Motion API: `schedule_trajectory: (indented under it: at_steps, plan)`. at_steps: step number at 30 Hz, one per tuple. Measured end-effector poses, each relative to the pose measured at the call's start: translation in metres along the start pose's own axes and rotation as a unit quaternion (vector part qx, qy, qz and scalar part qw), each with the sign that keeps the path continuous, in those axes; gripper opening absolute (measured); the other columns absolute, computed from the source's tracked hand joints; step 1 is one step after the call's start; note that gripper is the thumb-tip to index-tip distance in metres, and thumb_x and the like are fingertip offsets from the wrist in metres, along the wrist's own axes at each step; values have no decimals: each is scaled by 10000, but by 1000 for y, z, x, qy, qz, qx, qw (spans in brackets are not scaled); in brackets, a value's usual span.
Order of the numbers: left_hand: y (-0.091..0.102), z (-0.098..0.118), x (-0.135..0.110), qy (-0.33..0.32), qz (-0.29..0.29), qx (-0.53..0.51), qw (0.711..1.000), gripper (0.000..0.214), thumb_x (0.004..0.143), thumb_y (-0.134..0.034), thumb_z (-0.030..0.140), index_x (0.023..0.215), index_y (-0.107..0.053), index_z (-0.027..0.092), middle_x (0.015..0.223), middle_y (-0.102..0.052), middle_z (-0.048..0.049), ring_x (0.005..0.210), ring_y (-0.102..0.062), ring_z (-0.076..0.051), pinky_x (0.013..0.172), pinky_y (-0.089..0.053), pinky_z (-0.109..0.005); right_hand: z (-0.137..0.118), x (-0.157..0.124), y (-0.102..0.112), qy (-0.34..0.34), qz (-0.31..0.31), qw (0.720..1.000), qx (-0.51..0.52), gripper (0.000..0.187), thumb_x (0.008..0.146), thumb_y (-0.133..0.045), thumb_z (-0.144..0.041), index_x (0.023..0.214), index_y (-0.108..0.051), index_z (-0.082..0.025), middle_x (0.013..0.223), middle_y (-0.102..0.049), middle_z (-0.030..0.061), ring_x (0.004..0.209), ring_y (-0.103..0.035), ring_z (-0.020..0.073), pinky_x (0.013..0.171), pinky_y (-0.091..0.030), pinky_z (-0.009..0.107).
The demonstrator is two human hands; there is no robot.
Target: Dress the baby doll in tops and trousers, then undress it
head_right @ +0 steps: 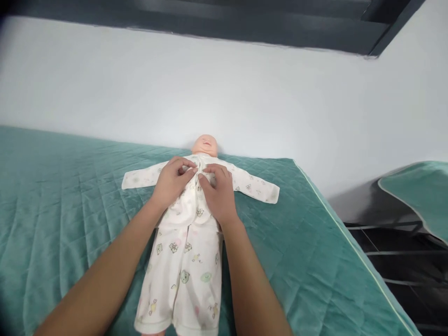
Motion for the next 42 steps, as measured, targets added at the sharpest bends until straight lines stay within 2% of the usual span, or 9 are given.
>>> schedule_trajectory:
  at_steps: [3,6,10,13,20,26,33,36,42]
  plan:
    - [0,-1,4,-3,-17,-7,1000,100,862,-645,248,927,-719,234,987,-639,0,736,-508,-129,733,-425,-283,-1,7,-1,6,-9,1000,-15,123,882,-651,-357,954,-610,-265,1182,-653,46,1190,-556,233,1106,-367,452]
    - [0,-2,5,18,-29,-19,999,69,847,-647,216,887,-702,227,982,-633,2,719,-487,-127,710,-416,-285,-4,11,-3,-17,-24,999,-23,137,856,-675,-373,915,-617,-264,1181,-653,51,1187,-549,254,1093,-369,473]
    - [-1,-2,6,12,-27,-18,999,20,842,-667,220,836,-685,217,988,-640,-2,744,-501,-129,740,-425,-289,-6,15,-6,-27,-26,998,-46,36,829,-633,-267,860,-617,-258,1150,-652,60,1155,-556,261,1083,-373,483]
    - [-1,-3,7,5,-29,-16,999,41,853,-674,244,830,-680,210,1006,-644,-9,755,-513,-130,753,-432,-290,-6,18,-6,-27,-17,998,-50,54,799,-601,-209,828,-607,-253,1098,-662,61,1125,-577,259,1081,-375,485]
    - [-1,-1,5,8,-33,-21,999,83,879,-646,262,832,-666,197,1016,-623,-15,758,-519,-122,740,-419,-293,2,24,0,-115,-46,987,102,76,790,-602,-250,839,-660,-238,1203,-697,41,1146,-611,249,1032,-427,434]
    - [0,0,5,11,-37,-19,999,69,892,-622,245,846,-651,202,1025,-634,-21,750,-519,-129,757,-430,-302,7,22,-1,-75,-34,990,117,94,811,-632,-294,876,-688,-256,1161,-697,27,1155,-606,237,989,-455,403]
    - [-2,-3,5,-8,-28,-13,999,71,889,-627,221,825,-654,203,1004,-639,-15,787,-544,-136,771,-436,-304,3,18,-1,-33,-14,998,45,113,839,-660,-315,918,-728,-271,1050,-674,24,982,-602,210,889,-475,387]
    - [-1,-2,5,-4,-34,-13,999,81,894,-626,239,830,-657,201,1019,-644,-23,804,-554,-141,786,-443,-300,1,18,-1,-44,-29,997,61,123,853,-644,-311,922,-731,-260,998,-696,14,888,-603,189,853,-486,370]
    - [0,-2,6,-6,-50,-23,998,98,902,-607,227,826,-660,194,1028,-641,-30,849,-573,-150,805,-452,-300,-1,20,1,-80,-34,994,65,155,869,-596,-308,913,-734,-251,948,-711,9,832,-591,180,832,-487,356]
Point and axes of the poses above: each hand's wrist, its own x-axis towards the middle knuckle, its own y-axis out of the back of the hand, z = x × y, the point moved 1 cm from there along x, towards the middle knuckle
